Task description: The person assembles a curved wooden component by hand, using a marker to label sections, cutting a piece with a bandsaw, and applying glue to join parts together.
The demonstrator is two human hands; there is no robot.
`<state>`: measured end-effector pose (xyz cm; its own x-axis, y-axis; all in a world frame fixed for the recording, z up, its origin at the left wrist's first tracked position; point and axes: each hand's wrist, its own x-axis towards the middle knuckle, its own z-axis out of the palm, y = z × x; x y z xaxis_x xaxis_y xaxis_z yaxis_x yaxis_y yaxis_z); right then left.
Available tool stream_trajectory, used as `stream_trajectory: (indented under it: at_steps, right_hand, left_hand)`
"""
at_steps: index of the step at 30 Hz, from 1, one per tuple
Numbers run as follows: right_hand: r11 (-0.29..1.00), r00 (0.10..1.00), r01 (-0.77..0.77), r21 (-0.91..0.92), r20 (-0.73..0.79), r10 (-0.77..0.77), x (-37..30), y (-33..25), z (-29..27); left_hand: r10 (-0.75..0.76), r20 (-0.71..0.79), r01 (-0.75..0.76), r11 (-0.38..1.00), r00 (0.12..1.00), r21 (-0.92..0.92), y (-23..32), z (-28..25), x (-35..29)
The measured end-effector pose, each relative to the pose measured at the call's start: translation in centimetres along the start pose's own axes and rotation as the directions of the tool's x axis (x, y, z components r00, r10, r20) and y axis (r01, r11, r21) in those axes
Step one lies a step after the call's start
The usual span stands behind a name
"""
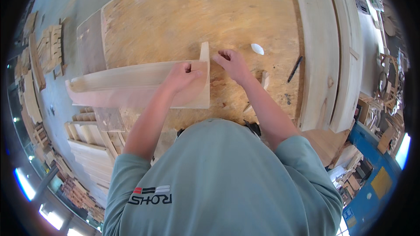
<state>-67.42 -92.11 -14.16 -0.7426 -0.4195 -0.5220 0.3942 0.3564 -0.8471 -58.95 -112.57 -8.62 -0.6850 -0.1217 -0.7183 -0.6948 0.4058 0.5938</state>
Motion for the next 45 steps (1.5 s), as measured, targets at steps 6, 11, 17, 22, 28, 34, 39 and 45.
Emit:
stream_trajectory:
  at_steps: [6,11,17,22,28,34,39,45]
  right_hand:
    - [0.946,0.957,0.012,-0.323,-0.269,-0.104,-7.1,1.1,-8.5]
    - [0.816,0.798,-0.179,-0.550,-0.566,-0.207,-8.0,6.2,-17.2]
    - [0.636,0.785,-0.374,-0.674,-0.596,-0.170,-5.9,7.5,-20.4]
    - [0.663,0.755,-0.405,-0.629,-0.639,-0.145,-4.8,8.8,-21.3]
    - [0.557,0.704,-0.467,-0.687,-0.670,-0.235,-6.5,10.0,-22.3]
    - [0.552,0.722,-0.446,-0.704,-0.648,-0.244,-5.8,12.3,-23.6]
    - [0.671,0.762,-0.416,-0.614,-0.638,-0.111,-7.3,7.9,-23.2]
    - [0.996,0.873,0.019,-0.086,-0.484,-0.058,-8.7,-3.9,-13.3]
  left_hand:
    - [0.041,-0.044,-0.052,0.950,0.998,-0.308,-3.6,1.6,0.7]
    - [0.042,-0.014,-0.043,0.997,0.999,-0.070,-2.2,0.4,0.2]
    - [0.029,-0.046,-0.034,0.993,0.999,-0.114,-2.9,0.7,0.5]
    - [-0.009,-0.018,0.007,0.993,1.000,-0.114,-3.1,0.8,0.8]
    - [0.059,-0.051,-0.066,0.987,0.997,-0.146,-4.6,1.4,1.5]
    - [0.053,-0.042,-0.057,0.994,0.998,-0.092,-3.4,0.9,0.5]
    - [0.017,0.000,-0.017,0.999,1.000,-0.046,-2.6,0.2,0.2]
    - [0.049,-0.011,-0.050,0.992,0.999,-0.115,-3.0,0.5,-0.1]
